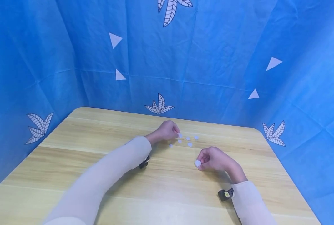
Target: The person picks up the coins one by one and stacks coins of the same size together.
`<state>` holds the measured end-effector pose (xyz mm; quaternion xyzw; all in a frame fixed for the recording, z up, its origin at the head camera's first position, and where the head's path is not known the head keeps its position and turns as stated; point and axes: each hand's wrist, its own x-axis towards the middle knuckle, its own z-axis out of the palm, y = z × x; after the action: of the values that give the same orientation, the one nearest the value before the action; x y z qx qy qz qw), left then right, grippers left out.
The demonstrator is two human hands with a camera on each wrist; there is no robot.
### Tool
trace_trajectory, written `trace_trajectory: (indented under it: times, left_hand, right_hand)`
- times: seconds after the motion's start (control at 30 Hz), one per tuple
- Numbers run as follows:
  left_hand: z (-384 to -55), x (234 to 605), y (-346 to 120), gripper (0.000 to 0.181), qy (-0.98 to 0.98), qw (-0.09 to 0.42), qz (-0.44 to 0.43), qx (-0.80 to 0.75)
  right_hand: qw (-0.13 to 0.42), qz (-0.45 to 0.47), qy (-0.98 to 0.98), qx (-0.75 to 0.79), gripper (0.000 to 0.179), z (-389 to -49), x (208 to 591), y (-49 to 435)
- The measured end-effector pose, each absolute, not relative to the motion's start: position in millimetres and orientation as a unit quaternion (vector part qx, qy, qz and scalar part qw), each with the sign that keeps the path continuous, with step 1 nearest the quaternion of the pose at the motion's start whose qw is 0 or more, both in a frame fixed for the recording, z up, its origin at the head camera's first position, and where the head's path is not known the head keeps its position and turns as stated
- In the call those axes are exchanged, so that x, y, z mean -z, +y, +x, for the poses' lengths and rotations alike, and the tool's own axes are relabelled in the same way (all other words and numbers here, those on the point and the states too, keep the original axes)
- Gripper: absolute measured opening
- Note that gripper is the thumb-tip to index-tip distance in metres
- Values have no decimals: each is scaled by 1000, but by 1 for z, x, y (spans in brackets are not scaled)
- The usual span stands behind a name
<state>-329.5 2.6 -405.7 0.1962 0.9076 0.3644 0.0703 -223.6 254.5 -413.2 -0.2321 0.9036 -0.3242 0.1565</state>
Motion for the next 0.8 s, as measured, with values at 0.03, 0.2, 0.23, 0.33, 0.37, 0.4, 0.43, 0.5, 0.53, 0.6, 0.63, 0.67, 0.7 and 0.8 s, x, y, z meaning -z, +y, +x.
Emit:
trace_trajectory:
  times: [0.03, 0.2, 0.23, 0.33, 0.37, 0.4, 0.43, 0.5, 0.53, 0.6, 0.63, 0.67, 0.7, 0.8]
  left_hand:
    - [-333, 407, 3, 12, 909, 69, 199, -360]
    - [-346, 411, 8, 17, 909, 81, 211, -351]
    - [-347, 412, 9, 18, 907, 86, 214, -352]
    - [-349, 411, 14, 19, 905, 96, 220, -351]
    - [-350, 411, 15, 19, 905, 97, 223, -348]
    - [-350, 411, 16, 20, 906, 98, 225, -346]
    - [-350, 411, 18, 20, 906, 98, 228, -343]
    - [-351, 412, 19, 21, 908, 98, 233, -334]
    - [-351, 412, 20, 21, 910, 100, 232, -328]
    - [-351, 413, 20, 20, 913, 108, 230, -319]
    - [-351, 414, 20, 20, 914, 111, 229, -314]
    - [-352, 414, 19, 20, 915, 117, 229, -311]
    - [-352, 415, 19, 20, 915, 123, 229, -309]
    - [-355, 416, 17, 18, 910, 137, 236, -312]
  right_hand:
    - [156, -231, 904, 323, 22, -223, 413, 254]
    - [153, -233, 904, 323, 21, -222, 412, 254]
    - [153, -232, 904, 325, 21, -222, 412, 254]
    - [154, -232, 903, 327, 20, -221, 412, 255]
    - [154, -231, 903, 327, 20, -221, 412, 255]
    - [154, -230, 904, 327, 20, -221, 412, 255]
    - [153, -230, 904, 326, 20, -221, 412, 255]
    - [153, -229, 905, 324, 20, -221, 412, 255]
    - [154, -229, 905, 324, 20, -221, 412, 255]
    - [155, -230, 904, 325, 20, -221, 412, 254]
    - [156, -229, 904, 325, 20, -221, 412, 254]
    - [157, -230, 904, 325, 20, -222, 412, 254]
    - [158, -229, 904, 325, 20, -222, 412, 254]
    - [157, -228, 905, 323, 20, -222, 412, 254]
